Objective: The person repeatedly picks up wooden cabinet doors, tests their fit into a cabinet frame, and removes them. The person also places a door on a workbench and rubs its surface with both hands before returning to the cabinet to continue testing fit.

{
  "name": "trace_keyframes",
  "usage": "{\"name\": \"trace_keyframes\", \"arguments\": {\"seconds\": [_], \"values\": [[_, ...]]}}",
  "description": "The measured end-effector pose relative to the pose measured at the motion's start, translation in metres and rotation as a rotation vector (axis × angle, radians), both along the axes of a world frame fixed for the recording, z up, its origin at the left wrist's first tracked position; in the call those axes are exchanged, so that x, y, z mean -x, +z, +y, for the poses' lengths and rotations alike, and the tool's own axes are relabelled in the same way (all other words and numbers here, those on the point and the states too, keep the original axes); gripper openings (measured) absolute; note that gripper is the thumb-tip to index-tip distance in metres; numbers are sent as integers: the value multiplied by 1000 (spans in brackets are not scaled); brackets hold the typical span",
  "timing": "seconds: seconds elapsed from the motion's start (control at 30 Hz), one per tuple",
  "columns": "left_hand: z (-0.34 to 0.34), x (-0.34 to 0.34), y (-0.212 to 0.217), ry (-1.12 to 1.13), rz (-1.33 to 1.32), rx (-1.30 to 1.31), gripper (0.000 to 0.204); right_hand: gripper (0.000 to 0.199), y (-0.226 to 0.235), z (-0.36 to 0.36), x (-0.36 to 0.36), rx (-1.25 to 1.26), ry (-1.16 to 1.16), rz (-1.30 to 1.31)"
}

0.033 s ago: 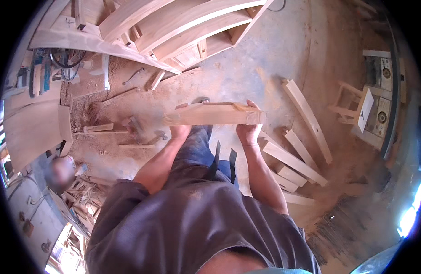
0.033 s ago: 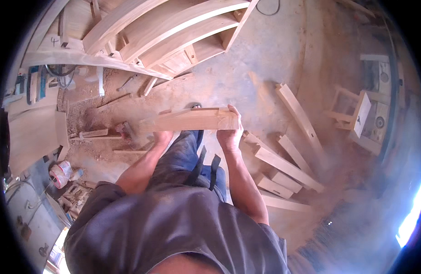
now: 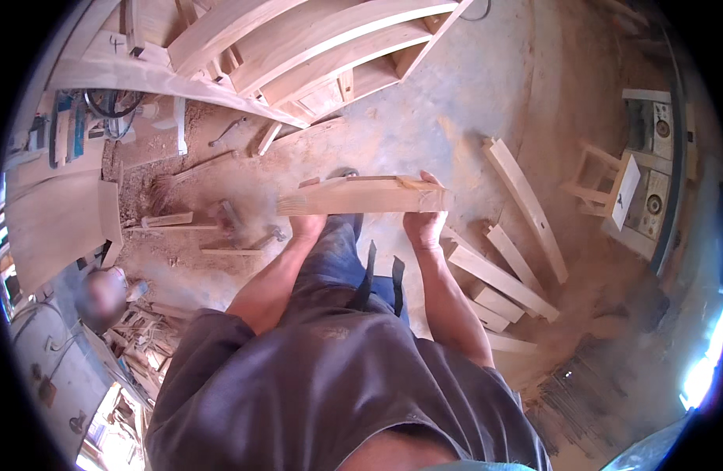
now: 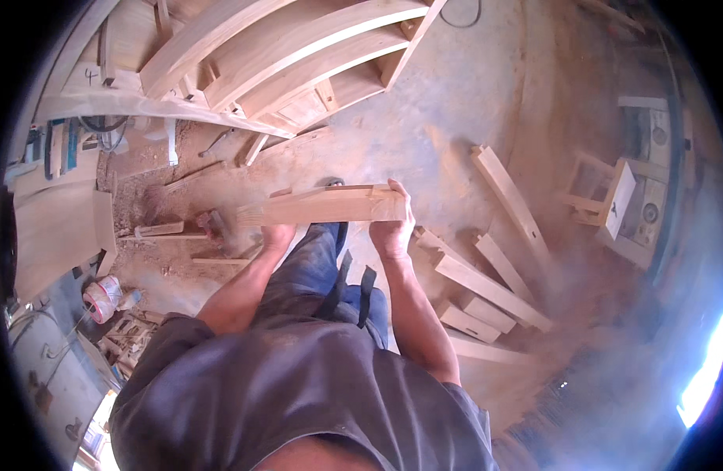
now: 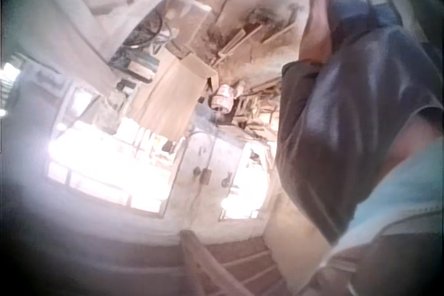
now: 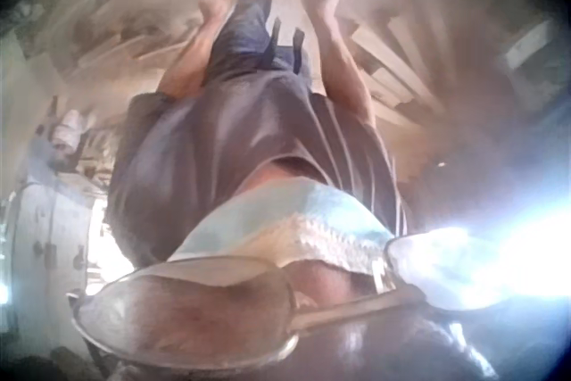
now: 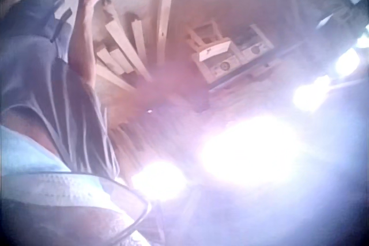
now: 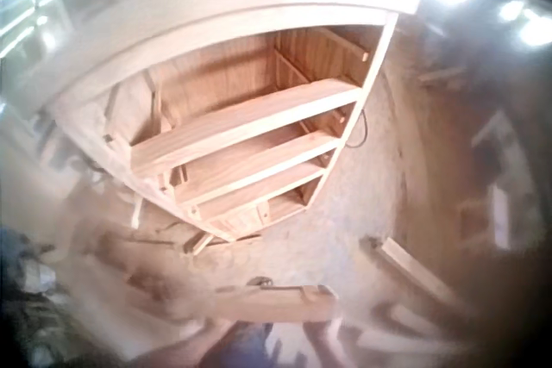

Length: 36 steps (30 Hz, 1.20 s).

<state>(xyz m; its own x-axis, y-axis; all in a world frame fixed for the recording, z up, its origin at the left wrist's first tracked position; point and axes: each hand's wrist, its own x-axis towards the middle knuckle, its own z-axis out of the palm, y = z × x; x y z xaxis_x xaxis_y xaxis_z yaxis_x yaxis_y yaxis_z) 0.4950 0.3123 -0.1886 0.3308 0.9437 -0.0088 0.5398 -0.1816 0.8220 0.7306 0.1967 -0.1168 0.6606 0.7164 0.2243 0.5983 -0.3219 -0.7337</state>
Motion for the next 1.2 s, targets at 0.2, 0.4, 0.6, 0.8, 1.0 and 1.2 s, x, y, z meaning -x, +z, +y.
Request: {"name": "trace_keyframes", "arguments": {"seconds": [0.2, 0.4, 0.6, 0.8, 1.0, 1.2], "values": [[30, -14, 4, 100, 78, 2, 29, 41, -24, 48, -22, -13, -24, 212], [44, -58, -24, 166, 125, -46, 27, 37, -56, 71, -71, 13, -2, 216], [55, -123, -98, 330, 101, -83, 19, 40, -105, 103, -147, -9, 133, 160], [85, -202, -187, 384, 38, -52, 21, 56, -235, 164, -226, 80, 319, 160], [141, -242, -309, 361, 14, -236, 23, 48, -327, 232, -290, -63, 423, 6], [166, -271, -337, 429, -175, -201, 25, 48, -355, 278, -293, -342, 407, 165]]}}
